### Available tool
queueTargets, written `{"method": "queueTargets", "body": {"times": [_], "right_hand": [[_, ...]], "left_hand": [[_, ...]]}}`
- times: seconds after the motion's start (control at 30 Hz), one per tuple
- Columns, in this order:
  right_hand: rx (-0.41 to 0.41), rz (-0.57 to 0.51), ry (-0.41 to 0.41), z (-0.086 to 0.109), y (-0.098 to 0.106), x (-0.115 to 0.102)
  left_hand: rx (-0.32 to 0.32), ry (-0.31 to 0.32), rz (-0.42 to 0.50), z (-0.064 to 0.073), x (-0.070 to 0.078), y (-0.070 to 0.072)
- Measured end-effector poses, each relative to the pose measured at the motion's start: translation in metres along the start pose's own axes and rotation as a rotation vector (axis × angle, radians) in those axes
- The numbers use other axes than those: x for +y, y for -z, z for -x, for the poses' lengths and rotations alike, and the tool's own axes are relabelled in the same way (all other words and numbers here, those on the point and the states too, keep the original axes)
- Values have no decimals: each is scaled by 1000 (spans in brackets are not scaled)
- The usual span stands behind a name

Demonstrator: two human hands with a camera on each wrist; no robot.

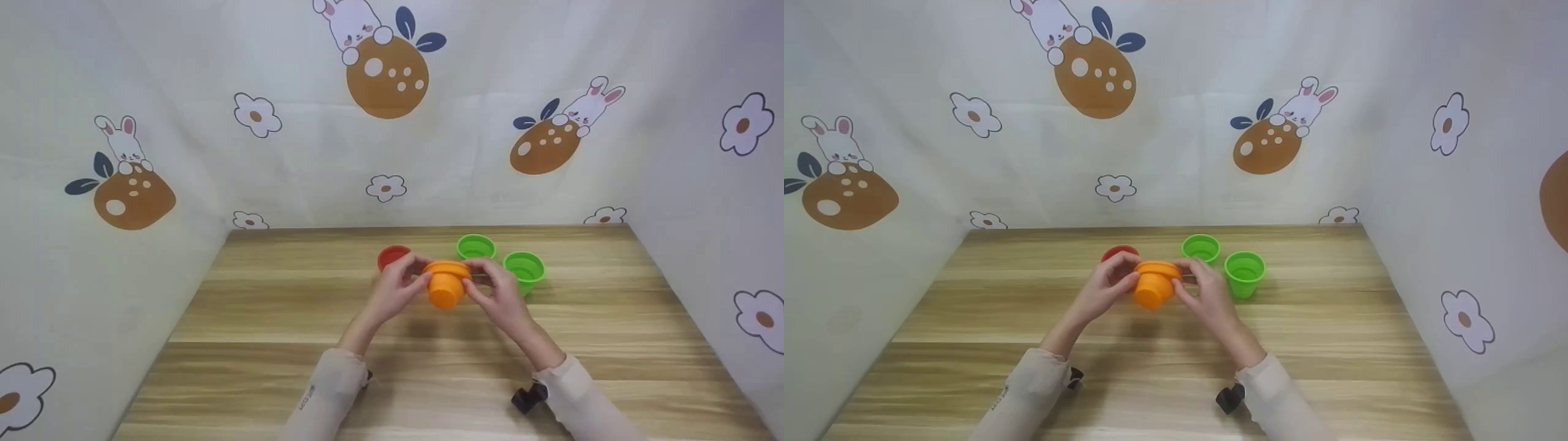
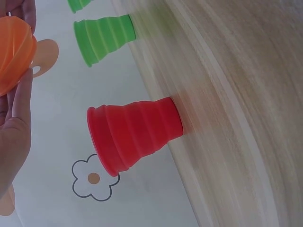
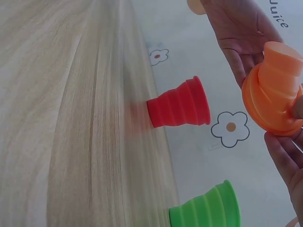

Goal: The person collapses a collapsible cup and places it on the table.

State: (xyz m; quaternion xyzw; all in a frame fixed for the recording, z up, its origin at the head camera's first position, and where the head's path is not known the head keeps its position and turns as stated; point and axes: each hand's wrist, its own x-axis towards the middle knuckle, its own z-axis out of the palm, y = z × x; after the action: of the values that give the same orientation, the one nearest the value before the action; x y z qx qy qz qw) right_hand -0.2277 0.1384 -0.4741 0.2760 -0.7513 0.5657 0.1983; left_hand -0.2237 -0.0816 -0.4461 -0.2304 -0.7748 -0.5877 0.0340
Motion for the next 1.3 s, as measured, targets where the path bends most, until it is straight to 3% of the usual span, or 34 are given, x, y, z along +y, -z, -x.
{"method": "queueTargets", "body": {"times": [0.3, 0.6, 0.9, 1.1, 1.3], "right_hand": [[21, 88, 66, -1, 0, 2], [20, 203, 188, -2, 1, 4], [-20, 234, 270, -4, 3, 4], [-58, 132, 198, -3, 5, 2], [-140, -86, -10, -1, 8, 0]], "left_hand": [[-20, 23, 11, 1, 1, -1], [-55, 45, 47, 2, 0, -3], [-83, 19, -75, -2, 2, -3], [-61, 9, -72, -2, 4, -2], [-17, 24, -54, 0, 2, 0]]}}
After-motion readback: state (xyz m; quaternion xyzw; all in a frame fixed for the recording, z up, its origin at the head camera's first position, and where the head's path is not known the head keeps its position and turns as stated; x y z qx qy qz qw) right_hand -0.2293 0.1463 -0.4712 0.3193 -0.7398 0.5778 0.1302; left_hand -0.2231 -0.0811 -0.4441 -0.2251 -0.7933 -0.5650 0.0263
